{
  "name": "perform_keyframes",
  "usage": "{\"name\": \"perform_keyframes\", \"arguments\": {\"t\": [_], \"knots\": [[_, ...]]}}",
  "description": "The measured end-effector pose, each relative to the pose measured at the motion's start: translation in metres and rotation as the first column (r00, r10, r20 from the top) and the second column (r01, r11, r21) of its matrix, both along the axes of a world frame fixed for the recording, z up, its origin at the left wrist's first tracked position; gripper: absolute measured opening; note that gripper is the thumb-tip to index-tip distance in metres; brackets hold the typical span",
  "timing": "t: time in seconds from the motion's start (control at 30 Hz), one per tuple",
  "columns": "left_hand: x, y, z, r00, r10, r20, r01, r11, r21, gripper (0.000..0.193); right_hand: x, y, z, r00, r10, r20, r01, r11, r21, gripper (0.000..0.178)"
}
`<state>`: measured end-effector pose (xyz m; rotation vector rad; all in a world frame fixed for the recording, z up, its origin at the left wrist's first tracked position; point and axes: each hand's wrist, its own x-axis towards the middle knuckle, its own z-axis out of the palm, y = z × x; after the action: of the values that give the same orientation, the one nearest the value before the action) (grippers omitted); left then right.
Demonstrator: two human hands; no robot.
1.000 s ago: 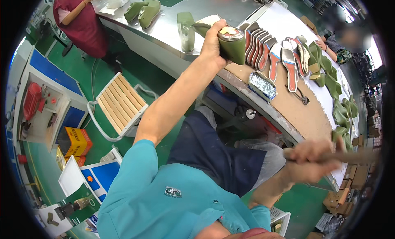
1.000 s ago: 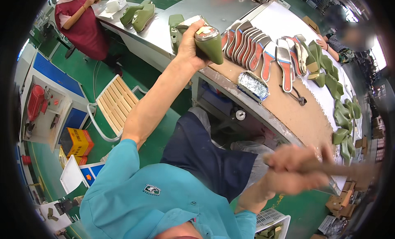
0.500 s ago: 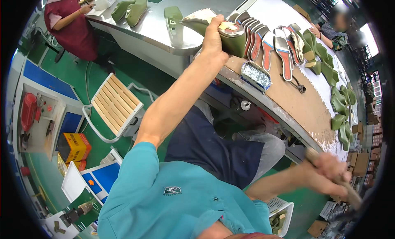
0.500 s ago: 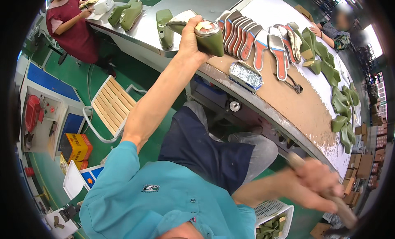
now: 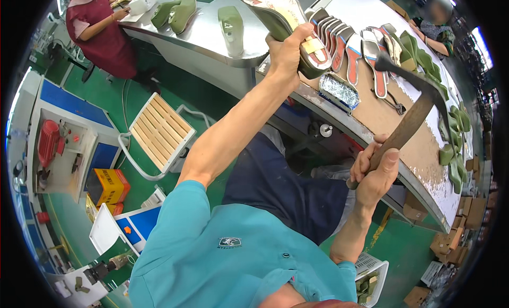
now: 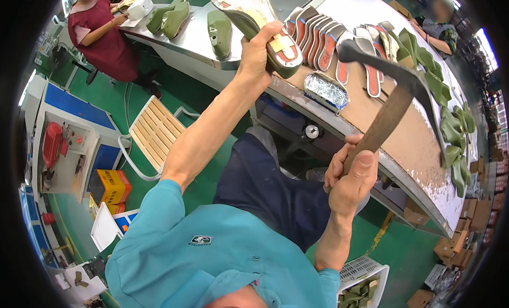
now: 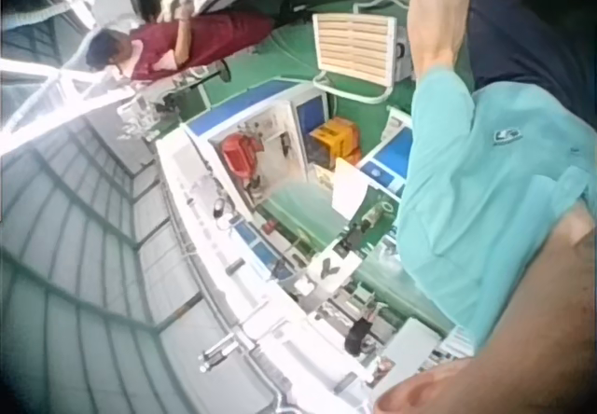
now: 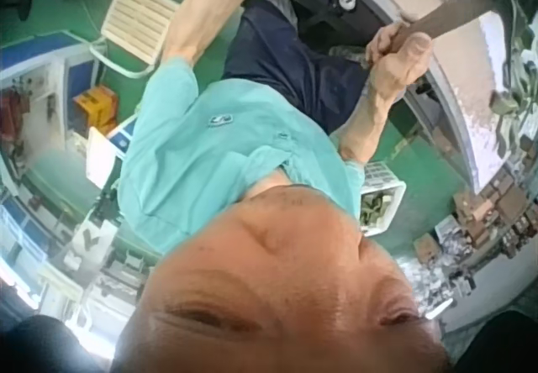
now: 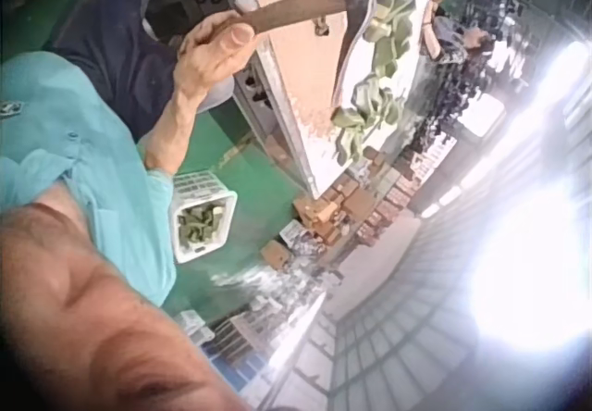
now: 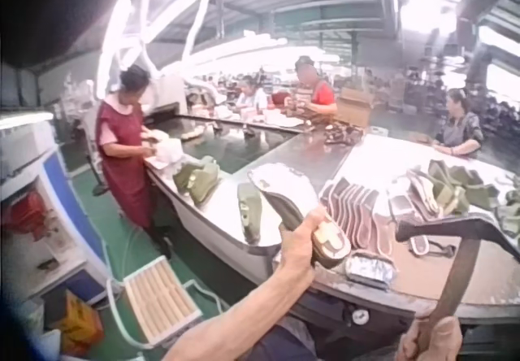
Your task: Manually assembling shoe components by attaching insoles to shoe lasts and using a hammer to secure them.
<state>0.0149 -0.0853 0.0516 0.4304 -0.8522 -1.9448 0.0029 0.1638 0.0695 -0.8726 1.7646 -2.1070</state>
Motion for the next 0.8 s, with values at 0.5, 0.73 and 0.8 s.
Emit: {"name": "perform_keyframes", "arguments": {"t": [0.5,0.73,0.8], "knots": [[0.052,-0.044,-0.022,0.952,0.237,0.194,-0.168,0.934,-0.315,0.083,-0.080,0.026,-0.068,0.736,-0.239,-0.634,0.524,0.793,0.309,0.035],[0.132,-0.168,-0.027,0.231,0.797,0.558,-0.375,0.602,-0.705,0.096,-0.197,0.115,-0.102,0.657,-0.303,-0.690,0.752,0.327,0.572,0.043],[0.134,-0.193,-0.023,0.077,0.788,0.611,-0.291,0.604,-0.742,0.096,-0.222,0.128,-0.113,0.634,-0.241,-0.735,0.770,0.283,0.572,0.041]]}}
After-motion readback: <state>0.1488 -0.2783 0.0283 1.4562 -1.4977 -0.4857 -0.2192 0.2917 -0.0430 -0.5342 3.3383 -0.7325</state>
